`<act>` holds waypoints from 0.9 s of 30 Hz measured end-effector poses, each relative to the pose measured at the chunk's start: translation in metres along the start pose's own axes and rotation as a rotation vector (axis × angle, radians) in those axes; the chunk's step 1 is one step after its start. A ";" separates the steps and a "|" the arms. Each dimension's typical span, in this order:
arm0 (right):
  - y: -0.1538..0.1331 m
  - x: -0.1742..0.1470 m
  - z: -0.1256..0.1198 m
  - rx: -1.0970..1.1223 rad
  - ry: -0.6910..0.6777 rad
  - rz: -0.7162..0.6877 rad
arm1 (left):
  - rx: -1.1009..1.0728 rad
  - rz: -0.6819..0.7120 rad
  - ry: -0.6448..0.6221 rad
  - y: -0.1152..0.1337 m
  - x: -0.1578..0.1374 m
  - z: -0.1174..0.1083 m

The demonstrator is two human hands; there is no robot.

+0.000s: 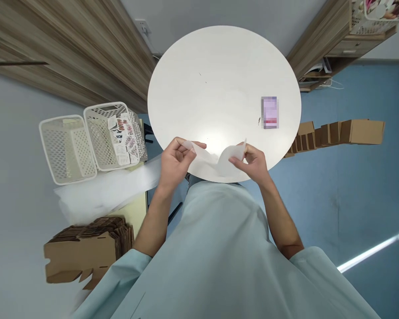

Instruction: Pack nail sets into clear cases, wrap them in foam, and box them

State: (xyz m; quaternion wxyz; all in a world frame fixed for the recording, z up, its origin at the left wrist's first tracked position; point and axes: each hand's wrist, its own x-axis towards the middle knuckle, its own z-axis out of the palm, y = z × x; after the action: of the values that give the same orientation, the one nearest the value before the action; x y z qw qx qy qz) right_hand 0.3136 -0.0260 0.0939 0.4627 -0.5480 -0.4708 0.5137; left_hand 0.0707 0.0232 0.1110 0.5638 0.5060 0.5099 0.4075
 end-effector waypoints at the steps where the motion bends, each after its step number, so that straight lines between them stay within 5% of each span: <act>1: 0.003 0.007 -0.003 0.003 0.032 0.001 | -0.013 -0.012 0.024 -0.005 0.008 -0.003; 7: 0.024 0.063 -0.017 0.027 0.107 0.060 | -0.118 -0.087 0.201 -0.043 0.060 -0.006; 10: 0.041 0.100 -0.019 0.014 0.145 0.083 | -0.150 -0.167 0.182 -0.065 0.072 0.004; 14: 0.069 0.148 -0.022 0.002 0.178 0.169 | -0.101 -0.353 0.036 -0.099 0.065 0.017; 18: 0.097 0.185 -0.028 0.005 0.204 0.255 | -0.052 -0.472 0.078 -0.132 0.049 0.022; 23: 0.134 0.201 -0.028 -0.016 0.247 0.353 | -0.015 -0.526 0.230 -0.158 0.050 0.025; 27: 0.163 0.182 -0.027 -0.176 0.193 0.398 | 0.048 -0.541 0.288 -0.171 0.066 0.028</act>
State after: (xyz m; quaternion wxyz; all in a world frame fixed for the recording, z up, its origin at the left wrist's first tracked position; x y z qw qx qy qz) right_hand 0.3527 0.1325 -0.0895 0.3457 -0.7149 -0.3498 0.4970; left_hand 0.0982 0.0567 -0.0694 0.5616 0.3020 0.7103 0.2981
